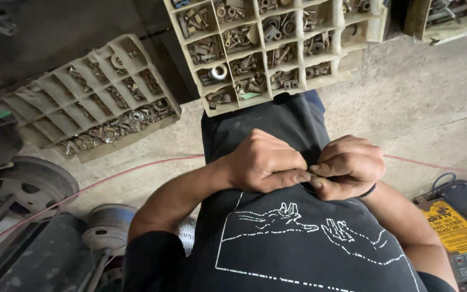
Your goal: Searching for specific small hardware in organizer bins and inspecting components for a power tool repair
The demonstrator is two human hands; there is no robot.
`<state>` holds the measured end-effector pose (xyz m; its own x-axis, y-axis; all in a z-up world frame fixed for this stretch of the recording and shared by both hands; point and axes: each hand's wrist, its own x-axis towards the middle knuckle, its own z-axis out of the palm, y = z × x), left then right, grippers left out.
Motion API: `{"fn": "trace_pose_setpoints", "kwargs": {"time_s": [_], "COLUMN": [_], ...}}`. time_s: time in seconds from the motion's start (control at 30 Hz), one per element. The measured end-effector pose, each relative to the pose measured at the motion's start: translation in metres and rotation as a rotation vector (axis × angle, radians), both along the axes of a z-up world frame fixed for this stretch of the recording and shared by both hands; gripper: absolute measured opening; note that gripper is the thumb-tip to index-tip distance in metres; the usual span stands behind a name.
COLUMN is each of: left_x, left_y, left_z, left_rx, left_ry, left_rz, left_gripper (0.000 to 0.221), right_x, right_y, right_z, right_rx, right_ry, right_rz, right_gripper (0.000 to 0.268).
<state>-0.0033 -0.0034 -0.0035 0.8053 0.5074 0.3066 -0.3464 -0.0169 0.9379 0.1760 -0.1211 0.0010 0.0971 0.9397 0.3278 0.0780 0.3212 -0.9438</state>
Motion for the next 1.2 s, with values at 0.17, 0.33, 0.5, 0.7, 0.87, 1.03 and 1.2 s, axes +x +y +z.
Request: {"fn": "trace_pose_setpoints", "kwargs": {"time_s": [0.17, 0.33, 0.5, 0.7, 0.87, 1.03, 1.2], "left_x": [-0.001, -0.003, 0.000, -0.015, -0.054, -0.100, -0.111], "left_y": [-0.002, 0.000, 0.000, 0.018, 0.034, 0.059, 0.063], "left_z": [0.000, -0.001, 0.000, -0.001, -0.036, -0.079, -0.104], "left_rx": [0.029, 0.087, 0.123, 0.243, 0.134, -0.118, -0.405], "left_ry": [0.013, 0.026, 0.036, 0.099, 0.259, 0.452, 0.480], "left_rz": [0.050, 0.105, 0.105, 0.098, 0.286, 0.678, 0.729], "left_gripper": [0.024, 0.025, 0.021, 0.023, 0.015, 0.019, 0.028], "right_x": [0.002, 0.005, 0.007, 0.025, 0.027, 0.067, 0.083], "right_y": [-0.005, -0.009, -0.003, -0.034, -0.012, -0.003, 0.013], "right_z": [-0.001, -0.002, -0.002, -0.016, -0.032, -0.071, -0.091], "right_rx": [-0.031, -0.039, -0.049, -0.254, -0.372, -0.594, -0.653], "right_ry": [0.021, 0.040, 0.030, 0.017, 0.317, 0.146, -0.071], "right_rz": [-0.014, -0.035, -0.002, -0.114, -0.366, -0.463, -0.338], "right_gripper": [0.016, 0.016, 0.017, 0.030, 0.038, 0.027, 0.018]}}
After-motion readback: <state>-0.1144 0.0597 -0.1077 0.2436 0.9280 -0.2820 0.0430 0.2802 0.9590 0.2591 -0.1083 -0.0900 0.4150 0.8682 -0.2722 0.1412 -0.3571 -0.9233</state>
